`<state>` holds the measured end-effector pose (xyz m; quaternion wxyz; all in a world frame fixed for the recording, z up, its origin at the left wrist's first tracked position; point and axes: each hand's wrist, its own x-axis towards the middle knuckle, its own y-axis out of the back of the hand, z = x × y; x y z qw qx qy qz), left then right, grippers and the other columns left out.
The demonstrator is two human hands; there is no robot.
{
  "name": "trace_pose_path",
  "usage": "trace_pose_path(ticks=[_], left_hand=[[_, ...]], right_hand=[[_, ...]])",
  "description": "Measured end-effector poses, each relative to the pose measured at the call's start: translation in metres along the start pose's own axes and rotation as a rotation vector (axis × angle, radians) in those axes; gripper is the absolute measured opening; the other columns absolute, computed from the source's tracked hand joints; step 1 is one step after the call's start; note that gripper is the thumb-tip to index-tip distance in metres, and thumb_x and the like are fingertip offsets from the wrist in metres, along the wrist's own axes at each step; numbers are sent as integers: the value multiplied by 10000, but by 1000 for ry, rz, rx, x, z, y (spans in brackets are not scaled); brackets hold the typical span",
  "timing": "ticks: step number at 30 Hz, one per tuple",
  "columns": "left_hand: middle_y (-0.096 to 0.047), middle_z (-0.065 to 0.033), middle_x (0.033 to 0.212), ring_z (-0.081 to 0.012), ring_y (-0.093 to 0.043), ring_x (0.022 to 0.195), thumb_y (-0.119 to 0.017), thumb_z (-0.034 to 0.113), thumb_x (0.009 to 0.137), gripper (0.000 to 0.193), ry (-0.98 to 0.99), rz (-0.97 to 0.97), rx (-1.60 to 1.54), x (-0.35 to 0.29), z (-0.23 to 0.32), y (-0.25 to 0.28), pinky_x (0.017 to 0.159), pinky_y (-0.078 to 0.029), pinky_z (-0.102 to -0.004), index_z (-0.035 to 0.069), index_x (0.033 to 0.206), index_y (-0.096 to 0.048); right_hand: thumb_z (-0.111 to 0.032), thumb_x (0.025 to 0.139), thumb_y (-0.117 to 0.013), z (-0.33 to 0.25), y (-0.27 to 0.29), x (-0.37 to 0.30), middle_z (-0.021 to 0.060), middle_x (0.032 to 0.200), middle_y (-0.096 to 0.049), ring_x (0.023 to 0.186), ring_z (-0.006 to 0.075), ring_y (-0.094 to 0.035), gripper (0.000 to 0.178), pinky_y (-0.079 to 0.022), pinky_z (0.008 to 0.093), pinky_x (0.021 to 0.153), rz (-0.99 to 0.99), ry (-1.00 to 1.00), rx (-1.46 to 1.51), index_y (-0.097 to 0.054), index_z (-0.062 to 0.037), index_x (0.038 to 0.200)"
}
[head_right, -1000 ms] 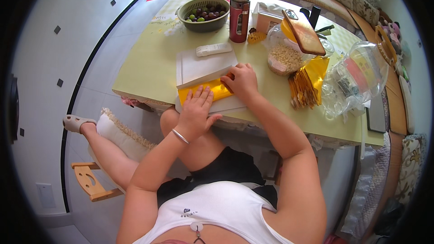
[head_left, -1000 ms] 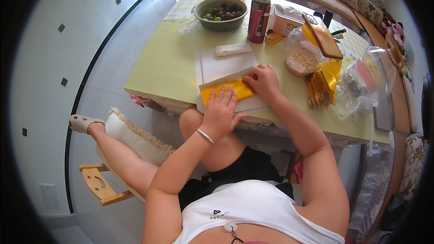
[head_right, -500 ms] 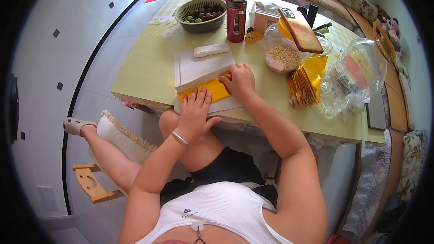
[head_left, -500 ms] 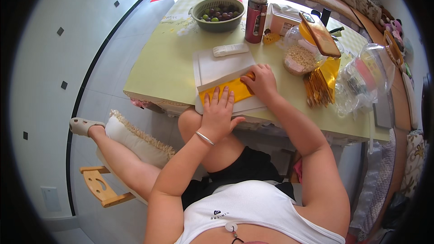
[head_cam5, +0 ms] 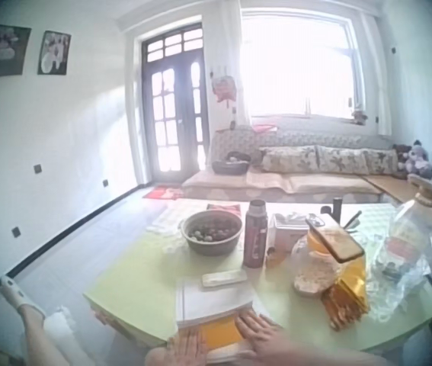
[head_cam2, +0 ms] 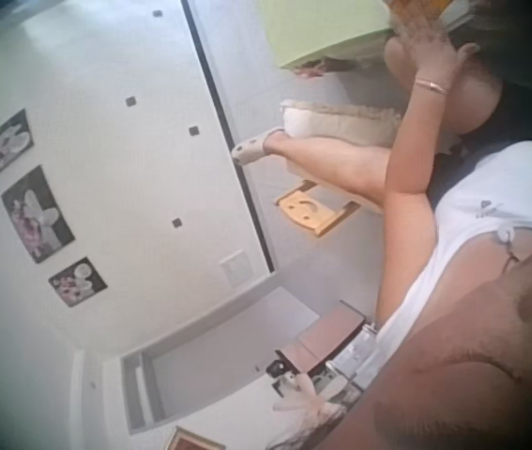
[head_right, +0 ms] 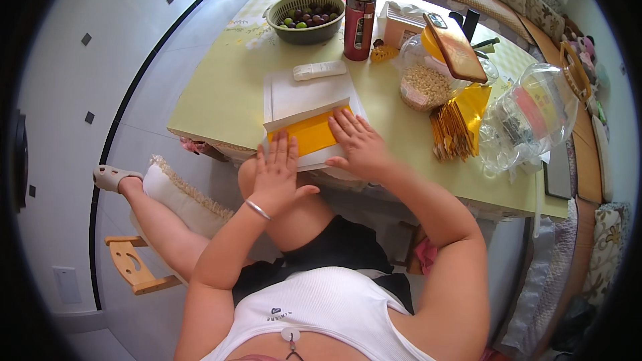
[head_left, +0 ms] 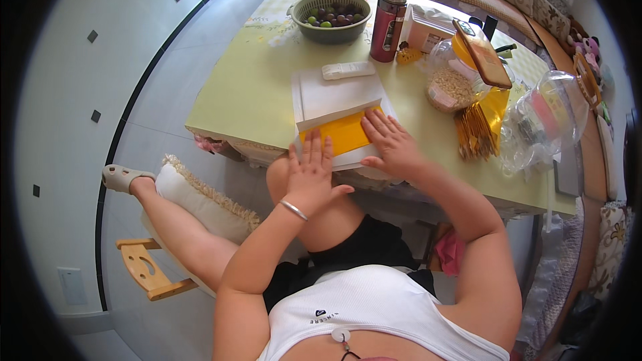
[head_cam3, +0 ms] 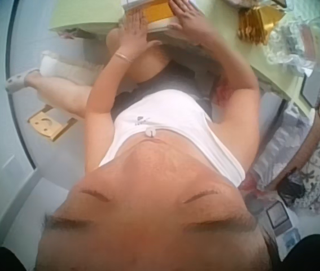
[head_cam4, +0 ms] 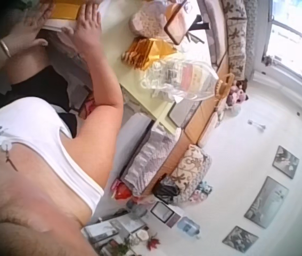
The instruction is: The person sits at a table and folds a yellow sheet of paper into a triangular shape using a white paper as a guide. They repeat this folding process multiple times, stacking the finished yellow triangles on the table.
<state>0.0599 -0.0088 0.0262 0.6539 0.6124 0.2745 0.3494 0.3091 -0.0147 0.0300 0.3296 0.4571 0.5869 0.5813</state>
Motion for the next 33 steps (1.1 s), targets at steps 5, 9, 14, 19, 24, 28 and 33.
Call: trace_pose_path(ticks=[5, 9, 14, 19, 24, 28, 33], left_hand=[[-149, -256, 1626, -361, -119, 1529, -567, 738, 800, 1148, 3, 104, 111, -13, -16, -9, 1205, -52, -581, -75, 1532, -220], [-225, -268, 1602, -363, -153, 1522, -512, 744, 832, 1103, -4, 163, 214, -2, -20, -10, 1202, -53, -587, -87, 1514, -267], [-258, -267, 1591, -370, -164, 1518, -488, 766, 834, 1121, -9, 68, 150, 20, -11, 20, 1212, -74, -559, -102, 1507, -269], [-206, -244, 1617, -354, -120, 1530, -481, 780, 832, 1138, -54, -47, -22, 27, -7, 13, 1227, -62, -510, -68, 1540, -211], [-134, -188, 1651, -322, -77, 1540, -391, 809, 853, 1114, -73, -48, 29, 33, -46, 10, 1213, -29, -565, -19, 1567, -174], [-116, -160, 1661, -294, -51, 1546, -298, 837, 861, 1115, -52, -123, 146, 52, -59, 24, 1201, -2, -594, -2, 1578, -140], [-544, -190, 1366, -337, -461, 1328, -682, 346, 857, 550, -417, 255, -54, 41, -35, 18, 1134, -303, -504, -3, 1272, -587]], right_hand=[[-693, 925, -442, 5, 1, -3, 200, 1612, -253, 1521, 309, -175, 947, -131, 440, 1236, -12, -25, 46, -287, 16, 1534], [-663, 926, -478, -4, 3, -2, 188, 1626, -224, 1524, 315, -162, 937, -122, 479, 1227, -40, -115, 36, -274, 17, 1536], [-686, 914, -473, -17, 0, -7, 189, 1615, -261, 1512, 306, -219, 945, -116, 516, 1213, 20, -224, -29, -306, 15, 1526], [-636, 917, -512, -18, 3, -13, 190, 1574, -345, 1477, 303, -296, 865, -181, 494, 1189, 80, -205, -52, -374, -10, 1499], [-472, 905, -613, -29, 10, -26, 176, 1440, -514, 1340, 286, -452, 663, -314, 443, 1094, 185, -114, -99, -519, -24, 1383], [-323, 828, -699, -48, 4, -39, 150, 1337, -587, 1196, 258, -540, 559, -378, 414, 1021, 288, -45, -131, -587, -26, 1289], [-179, 749, -738, -54, 1, -42, 105, 1162, -641, 1047, 255, -596, 415, -430, 404, 941, 429, -24, -79, -641, -57, 1135]])
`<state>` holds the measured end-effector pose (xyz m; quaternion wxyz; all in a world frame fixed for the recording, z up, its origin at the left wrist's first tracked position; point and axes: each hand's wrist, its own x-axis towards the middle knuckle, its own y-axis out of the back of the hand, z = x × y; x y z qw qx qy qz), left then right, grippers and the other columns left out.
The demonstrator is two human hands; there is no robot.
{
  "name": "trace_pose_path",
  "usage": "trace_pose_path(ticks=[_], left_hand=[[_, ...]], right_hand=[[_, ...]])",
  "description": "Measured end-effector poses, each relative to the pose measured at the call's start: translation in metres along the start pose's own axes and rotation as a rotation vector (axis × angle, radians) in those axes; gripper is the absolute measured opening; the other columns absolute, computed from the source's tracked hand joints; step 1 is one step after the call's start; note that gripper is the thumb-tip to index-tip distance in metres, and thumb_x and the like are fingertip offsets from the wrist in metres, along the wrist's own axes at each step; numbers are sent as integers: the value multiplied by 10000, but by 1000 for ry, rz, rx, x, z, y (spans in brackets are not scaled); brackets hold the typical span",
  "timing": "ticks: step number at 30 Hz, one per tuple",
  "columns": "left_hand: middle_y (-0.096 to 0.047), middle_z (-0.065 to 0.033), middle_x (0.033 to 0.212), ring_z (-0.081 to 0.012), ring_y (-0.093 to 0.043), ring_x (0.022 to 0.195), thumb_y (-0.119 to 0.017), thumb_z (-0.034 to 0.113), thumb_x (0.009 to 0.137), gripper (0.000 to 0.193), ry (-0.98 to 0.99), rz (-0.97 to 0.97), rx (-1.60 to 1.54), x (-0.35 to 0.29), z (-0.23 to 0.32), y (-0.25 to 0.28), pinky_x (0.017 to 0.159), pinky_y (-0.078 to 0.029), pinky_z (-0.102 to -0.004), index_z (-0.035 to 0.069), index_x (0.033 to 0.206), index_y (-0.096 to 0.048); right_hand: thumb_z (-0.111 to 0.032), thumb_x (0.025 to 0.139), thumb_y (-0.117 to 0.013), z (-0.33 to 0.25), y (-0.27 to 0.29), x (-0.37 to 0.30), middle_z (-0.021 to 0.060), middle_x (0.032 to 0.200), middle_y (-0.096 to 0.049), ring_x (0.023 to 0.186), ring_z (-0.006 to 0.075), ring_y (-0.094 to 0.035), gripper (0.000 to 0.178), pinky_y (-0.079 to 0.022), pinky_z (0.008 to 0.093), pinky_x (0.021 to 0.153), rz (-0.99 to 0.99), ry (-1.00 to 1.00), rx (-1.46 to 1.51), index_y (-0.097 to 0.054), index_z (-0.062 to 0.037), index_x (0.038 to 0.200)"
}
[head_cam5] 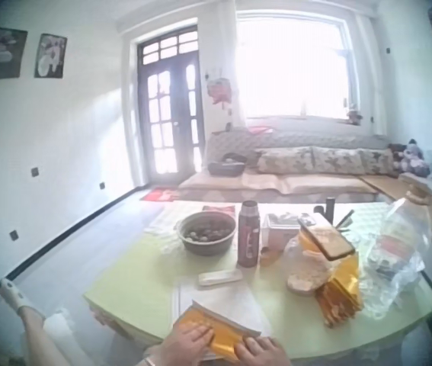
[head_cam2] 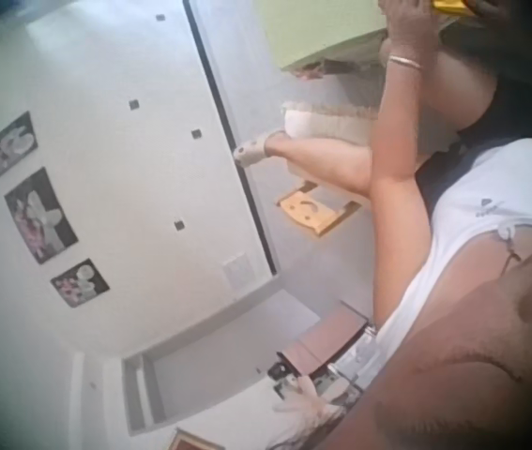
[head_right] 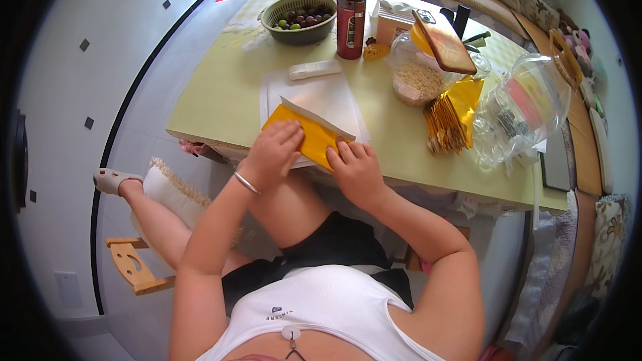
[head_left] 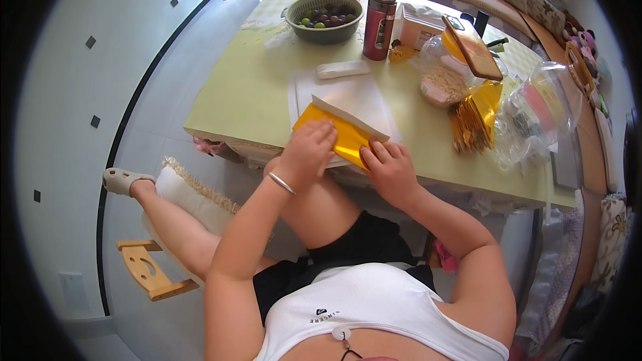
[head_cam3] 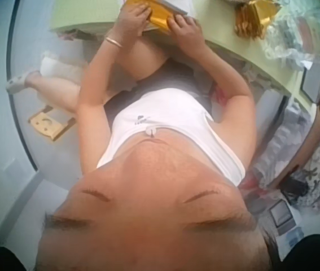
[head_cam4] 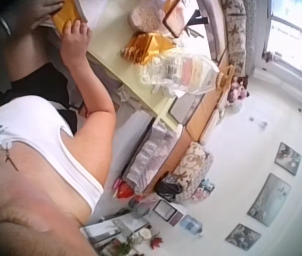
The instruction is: The person sits at a table and folds a yellow sheet of paper into a triangular shape using a white paper as a guide. They repeat this folding process multiple times, stacking the finished yellow triangles on the table.
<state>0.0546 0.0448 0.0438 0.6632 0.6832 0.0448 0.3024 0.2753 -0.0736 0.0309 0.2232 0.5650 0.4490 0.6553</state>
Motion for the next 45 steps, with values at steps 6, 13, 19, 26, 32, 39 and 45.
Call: trace_pose_path(ticks=[6, 13, 19, 26, 32, 39, 45], left_hand=[[-668, -167, 1073, -324, -628, 1018, -763, 73, 754, 155, 221, 337, -470, 10, 44, -9, 898, -495, -421, -5, 876, -709], [-620, -158, 1048, -328, -570, 991, -797, 106, 718, 186, 532, 452, -444, 25, 52, -36, 886, -459, -421, 16, 658, -646], [-594, -145, 1022, -318, -546, 976, -797, 97, 706, 205, 567, 397, -368, 29, 51, -35, 868, -456, -422, 28, 625, -621], [-605, -140, 990, -323, -550, 962, -773, 68, 695, 168, 536, 420, -329, 30, 50, -37, 857, -465, -415, 28, 625, -626], [-614, -174, 1010, -344, -557, 962, -727, 45, 727, 153, 523, 453, -321, 30, 50, -39, 852, -471, -424, 1, 636, -612], [-612, -166, 995, -340, -553, 960, -726, 58, 733, 162, 545, 454, -332, 31, 51, -40, 854, -468, -426, 1, 630, -614], [-604, -152, 985, -334, -549, 963, -720, 67, 727, 156, 557, 465, -327, 32, 52, -40, 849, -466, -431, 4, 626, -620]], right_hand=[[-156, 805, -748, 37, -7, 23, 107, 906, -654, 837, 301, -630, 155, -510, 395, 728, 56, -250, 617, -665, -28, 828], [-222, 792, -792, 34, -14, 40, 92, 893, -632, 759, 277, -633, 226, -512, 393, 681, -109, -503, 493, -659, -39, 812], [-211, 782, -782, 27, -19, 38, 107, 1043, -628, 921, 305, -620, 275, -506, 415, 789, -10, -445, 346, -643, -45, 953], [-122, 890, -584, 1, -21, 24, 229, 1442, -490, 1349, 388, -458, 424, -360, 470, 1118, 27, 0, 160, -558, 37, 1283], [-155, 888, -615, -14, -28, 5, 254, 1496, -428, 1430, 381, -374, 642, -265, 478, 1192, -100, -48, 223, -394, 67, 1448], [-279, 837, -707, -15, -22, 7, 214, 1540, -385, 1469, 346, -316, 824, -187, 483, 1219, -158, -55, 172, -331, 50, 1492], [-288, 825, -723, -16, -23, 8, 211, 1549, -371, 1475, 342, -305, 857, -185, 480, 1220, -165, -77, 192, -316, 45, 1502]])
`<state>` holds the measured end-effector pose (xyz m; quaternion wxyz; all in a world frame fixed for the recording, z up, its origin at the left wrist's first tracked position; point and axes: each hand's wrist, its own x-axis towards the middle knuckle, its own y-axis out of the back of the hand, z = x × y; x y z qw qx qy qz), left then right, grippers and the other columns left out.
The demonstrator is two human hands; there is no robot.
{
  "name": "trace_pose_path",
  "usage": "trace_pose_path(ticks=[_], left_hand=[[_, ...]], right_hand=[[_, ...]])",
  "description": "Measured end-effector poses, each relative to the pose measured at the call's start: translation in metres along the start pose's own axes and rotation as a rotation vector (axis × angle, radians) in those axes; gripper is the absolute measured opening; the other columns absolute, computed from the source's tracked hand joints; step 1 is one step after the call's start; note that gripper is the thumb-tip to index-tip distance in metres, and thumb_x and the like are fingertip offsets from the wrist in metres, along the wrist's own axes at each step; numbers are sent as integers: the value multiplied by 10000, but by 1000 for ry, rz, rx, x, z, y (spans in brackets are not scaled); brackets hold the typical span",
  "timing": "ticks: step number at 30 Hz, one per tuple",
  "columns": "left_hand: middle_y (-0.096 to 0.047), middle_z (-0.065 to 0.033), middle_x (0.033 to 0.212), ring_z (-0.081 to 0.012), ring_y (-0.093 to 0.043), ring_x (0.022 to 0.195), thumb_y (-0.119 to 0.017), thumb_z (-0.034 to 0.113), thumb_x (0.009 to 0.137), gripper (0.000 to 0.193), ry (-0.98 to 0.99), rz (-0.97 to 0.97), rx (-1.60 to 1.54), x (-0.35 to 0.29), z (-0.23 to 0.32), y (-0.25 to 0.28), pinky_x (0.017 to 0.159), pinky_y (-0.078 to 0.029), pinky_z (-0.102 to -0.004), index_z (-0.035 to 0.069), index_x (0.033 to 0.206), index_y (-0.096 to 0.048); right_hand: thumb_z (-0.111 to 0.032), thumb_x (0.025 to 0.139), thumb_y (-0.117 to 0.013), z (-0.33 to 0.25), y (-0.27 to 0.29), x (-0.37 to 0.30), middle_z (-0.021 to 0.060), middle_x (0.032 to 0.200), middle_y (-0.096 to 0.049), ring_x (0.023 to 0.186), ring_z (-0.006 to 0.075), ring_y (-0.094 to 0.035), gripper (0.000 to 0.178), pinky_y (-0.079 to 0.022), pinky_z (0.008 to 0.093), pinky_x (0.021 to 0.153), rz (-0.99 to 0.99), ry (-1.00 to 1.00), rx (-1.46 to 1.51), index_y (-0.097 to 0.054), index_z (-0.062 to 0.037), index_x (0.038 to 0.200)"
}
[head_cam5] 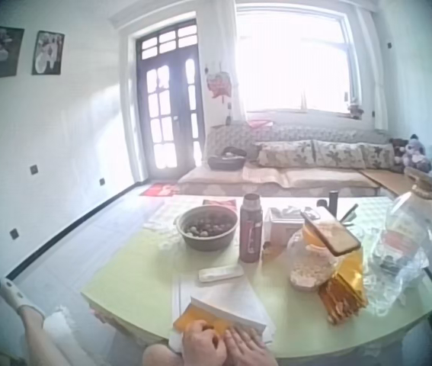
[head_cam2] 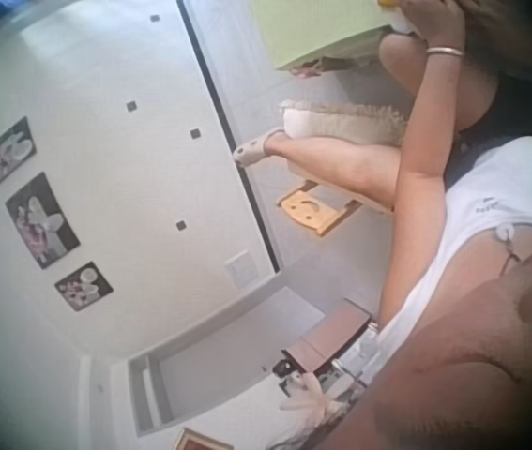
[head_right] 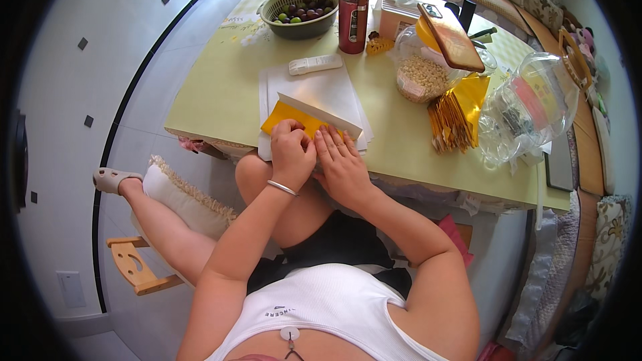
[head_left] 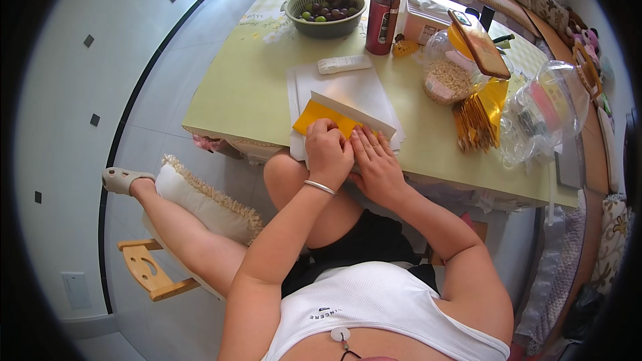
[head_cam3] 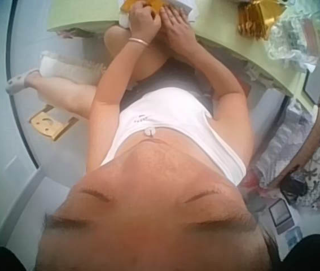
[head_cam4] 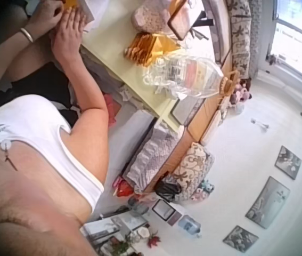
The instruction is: The person sits at a table and folds a yellow sheet of paper into a triangular shape using a white paper as a guide. They repeat this folding process multiple times, stacking the finished yellow triangles on the table.
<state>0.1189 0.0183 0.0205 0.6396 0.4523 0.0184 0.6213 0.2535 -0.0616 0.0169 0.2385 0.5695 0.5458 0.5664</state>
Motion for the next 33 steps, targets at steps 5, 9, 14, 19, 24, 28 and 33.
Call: trace_pose_path(ticks=[5, 9, 14, 19, 24, 28, 33], left_hand=[[-606, -153, 987, -334, -552, 964, -721, 68, 727, 159, -8, 9, 5, 0, -2, -2, 845, -468, -432, 4, 624, -618], [-610, -159, 1000, -333, -558, 974, -725, 66, 730, 167, -5, -12, -17, -1, -1, 1, 850, -472, -429, 7, 622, -613], [-617, -159, 1041, -332, -569, 1016, -741, 76, 729, 148, -25, -110, 49, -2, -5, 23, 891, -466, -430, 25, 667, -617], [-622, -130, 1065, -329, -570, 1049, -711, 96, 723, 172, -173, -196, 114, 0, -27, 61, 953, -430, -446, 48, 871, -637], [-628, -109, 1054, -323, -575, 1052, -672, 72, 678, 331, -438, -280, 134, 14, -37, 90, 982, -412, -451, 48, 1007, -651], [-631, -106, 1037, -314, -584, 1030, -661, 36, 663, 361, -566, -348, 111, 10, -35, 90, 984, -416, -446, 47, 1024, -677], [-648, -105, 1020, -304, -600, 986, -700, 38, 716, 264, -542, -351, 13, 4, -30, 82, 952, -446, -430, 45, 980, -705]], right_hand=[[-266, 813, -738, 2, 1, 0, 219, 1550, -364, 1470, 356, -308, 870, -209, 485, 1211, -16, 8, 22, -310, 49, 1502], [-246, 781, -767, 2, 5, 1, 228, 1552, -353, 1466, 374, -307, 897, -234, 494, 1200, -51, 0, 48, -315, 64, 1491], [-242, 736, -806, 2, 7, 1, 258, 1553, -327, 1463, 414, -289, 907, -238, 537, 1187, -112, 32, 4, -363, -52, 1505], [-253, 719, -827, 0, 24, 5, 291, 1553, -294, 1451, 457, -282, 886, -225, 573, 1178, -198, 97, -40, -414, -259, 1503], [-251, 776, -807, 27, 37, 12, 245, 1543, -362, 1458, 410, -309, 676, -201, 563, 1192, -240, 186, 214, -557, -252, 1404], [-230, 828, -773, 77, 47, 24, 188, 1492, -474, 1451, 363, -350, 388, -201, 556, 1196, -293, 247, 373, -723, -213, 1212], [-220, 796, -792, 81, 41, 33, 161, 1417, -554, 1351, 380, -467, 240, -332, 577, 1121, -203, 157, 528, -758, -114, 1008]])
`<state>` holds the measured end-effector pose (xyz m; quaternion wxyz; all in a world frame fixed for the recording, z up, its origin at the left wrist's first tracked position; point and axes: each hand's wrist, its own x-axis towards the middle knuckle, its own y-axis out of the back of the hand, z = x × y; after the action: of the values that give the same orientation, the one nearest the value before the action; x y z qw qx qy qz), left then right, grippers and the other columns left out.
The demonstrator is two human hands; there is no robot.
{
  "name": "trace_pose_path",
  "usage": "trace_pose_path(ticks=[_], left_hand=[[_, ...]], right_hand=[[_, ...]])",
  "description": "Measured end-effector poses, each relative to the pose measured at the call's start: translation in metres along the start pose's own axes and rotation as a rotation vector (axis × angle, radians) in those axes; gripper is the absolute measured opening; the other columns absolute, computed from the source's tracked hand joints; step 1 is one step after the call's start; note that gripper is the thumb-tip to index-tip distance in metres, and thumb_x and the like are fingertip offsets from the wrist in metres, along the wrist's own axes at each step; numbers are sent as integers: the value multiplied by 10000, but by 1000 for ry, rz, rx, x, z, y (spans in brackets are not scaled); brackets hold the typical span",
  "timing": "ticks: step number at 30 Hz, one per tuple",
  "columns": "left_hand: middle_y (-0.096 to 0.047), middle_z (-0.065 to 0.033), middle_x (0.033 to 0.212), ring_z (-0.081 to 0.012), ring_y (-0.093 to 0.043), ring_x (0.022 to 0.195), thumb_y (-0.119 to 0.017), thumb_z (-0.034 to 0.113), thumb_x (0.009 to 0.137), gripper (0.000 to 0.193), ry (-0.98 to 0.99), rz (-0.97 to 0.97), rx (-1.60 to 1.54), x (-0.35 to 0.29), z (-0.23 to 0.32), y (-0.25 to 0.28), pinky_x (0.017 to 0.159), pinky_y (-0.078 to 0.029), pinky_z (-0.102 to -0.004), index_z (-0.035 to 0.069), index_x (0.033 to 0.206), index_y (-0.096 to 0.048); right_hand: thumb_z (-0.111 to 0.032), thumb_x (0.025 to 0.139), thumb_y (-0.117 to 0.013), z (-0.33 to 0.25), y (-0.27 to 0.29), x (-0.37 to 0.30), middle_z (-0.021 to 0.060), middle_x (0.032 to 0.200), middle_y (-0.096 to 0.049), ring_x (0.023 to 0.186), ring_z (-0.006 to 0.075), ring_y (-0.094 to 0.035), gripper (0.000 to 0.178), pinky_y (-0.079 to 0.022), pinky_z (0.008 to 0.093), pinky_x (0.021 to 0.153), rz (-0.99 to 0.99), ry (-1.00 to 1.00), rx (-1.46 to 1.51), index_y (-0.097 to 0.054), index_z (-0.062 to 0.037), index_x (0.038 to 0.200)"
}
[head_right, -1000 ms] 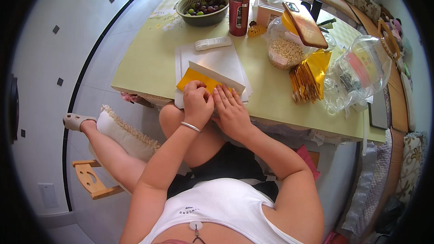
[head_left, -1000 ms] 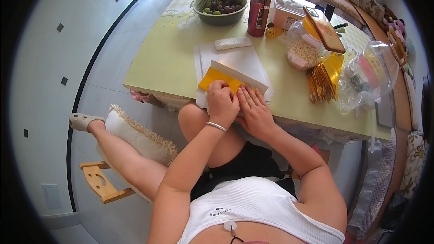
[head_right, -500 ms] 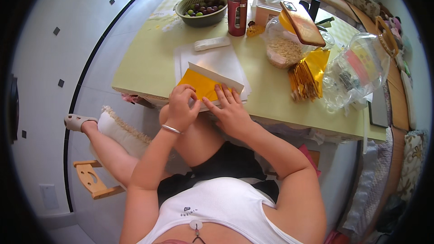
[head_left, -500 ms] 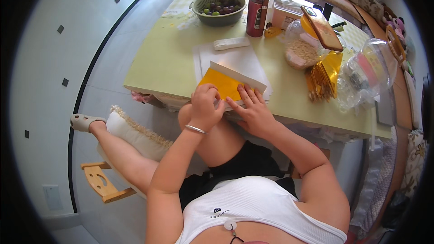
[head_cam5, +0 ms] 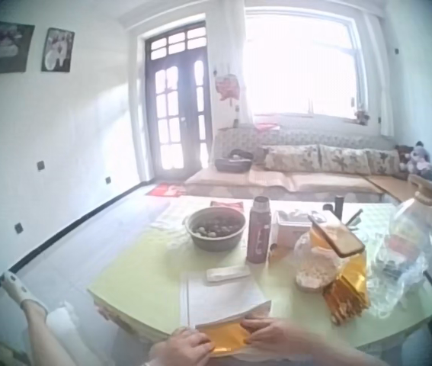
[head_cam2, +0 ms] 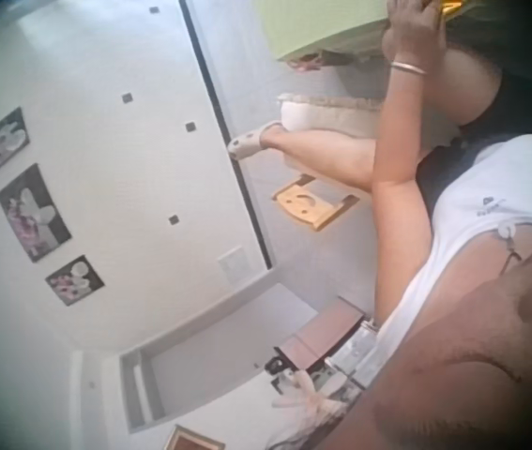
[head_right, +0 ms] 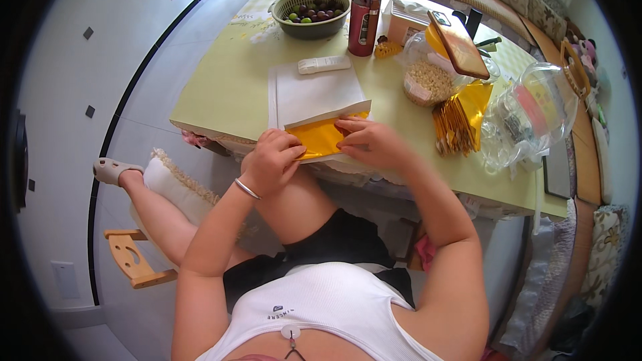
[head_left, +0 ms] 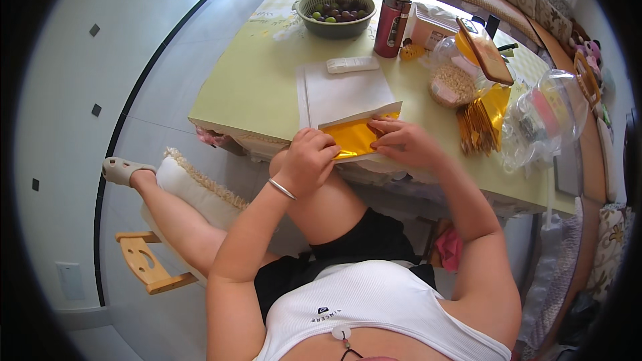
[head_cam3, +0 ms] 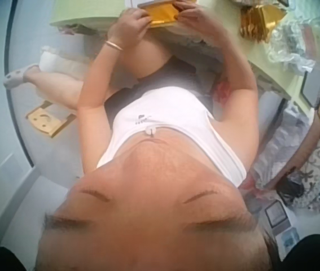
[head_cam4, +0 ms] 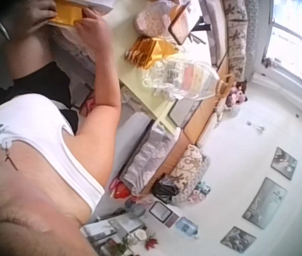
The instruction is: The person sits at a table and folds a yellow sheet of paper into a triangular shape using a white paper as a guide. They repeat this folding process multiple times, stacking the finished yellow triangles on the table.
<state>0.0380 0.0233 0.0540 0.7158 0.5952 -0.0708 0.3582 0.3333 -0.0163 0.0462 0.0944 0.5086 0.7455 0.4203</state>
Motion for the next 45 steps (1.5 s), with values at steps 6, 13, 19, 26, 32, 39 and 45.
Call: trace_pose_path(ticks=[6, 13, 19, 26, 32, 39, 45], left_hand=[[-673, -124, 972, -318, -616, 922, -734, 56, 774, 174, 136, -13, -261, 2, -16, 1, 846, -500, -395, 9, 938, -699], [-672, -118, 920, -294, -597, 934, -710, 10, 784, 205, 252, 75, -301, 11, -33, -11, 851, -494, -368, 22, 988, -699], [-686, -57, 865, -229, -575, 924, -760, 42, 750, 417, 455, 198, -262, 14, -43, -26, 866, -485, -352, 42, 1162, -696], [-685, -58, 845, -269, -585, 923, -769, 71, 741, 427, 471, 184, -69, 21, -39, -35, 859, -479, -386, 20, 1156, -687], [-683, -50, 853, -274, -587, 937, -772, 81, 737, 426, 466, 188, -25, 21, -37, -36, 877, -467, -401, 34, 1151, -688], [-668, -52, 957, -273, -594, 958, -687, 64, 757, 319, 70, 316, 279, 26, -21, -35, 885, -472, -398, 79, 1074, -711], [-615, -55, 866, -266, -597, 896, -644, 65, 786, 121, 145, 20, 173, 26, -6, -32, 774, -497, -410, 66, 891, -705]], right_hand=[[-238, 773, -798, -42, -59, 18, 127, 1321, -597, 1282, 388, -515, 244, -342, 671, 1059, 282, -66, -283, -636, -97, 887], [-200, 819, -744, -38, -83, 28, 165, 1331, -592, 1259, 384, -528, 182, -331, 649, 1081, 476, -189, -281, -630, -63, 851], [-151, 830, -706, -37, -89, 32, 227, 1327, -583, 1237, 392, -532, 180, -337, 594, 1103, 555, -258, -298, -580, -24, 808], [-139, 811, -709, -36, -92, 33, 262, 1353, -547, 1240, 423, -507, 199, -353, 567, 1098, 562, -290, -346, -568, -19, 884], [-139, 822, -686, -40, -90, 34, 276, 1379, -522, 1246, 421, -505, 359, -358, 559, 1095, 532, -260, -440, -657, -54, 1170], [-168, 856, -658, -37, -93, 36, 296, 1393, -505, 1259, 409, -501, 402, -361, 580, 1080, 489, -232, -584, -668, -85, 1249], [-119, 893, -623, -41, -88, 35, 222, 1444, -489, 1279, 387, -495, 363, -369, 599, 1067, 418, -206, -549, -642, -49, 1250]])
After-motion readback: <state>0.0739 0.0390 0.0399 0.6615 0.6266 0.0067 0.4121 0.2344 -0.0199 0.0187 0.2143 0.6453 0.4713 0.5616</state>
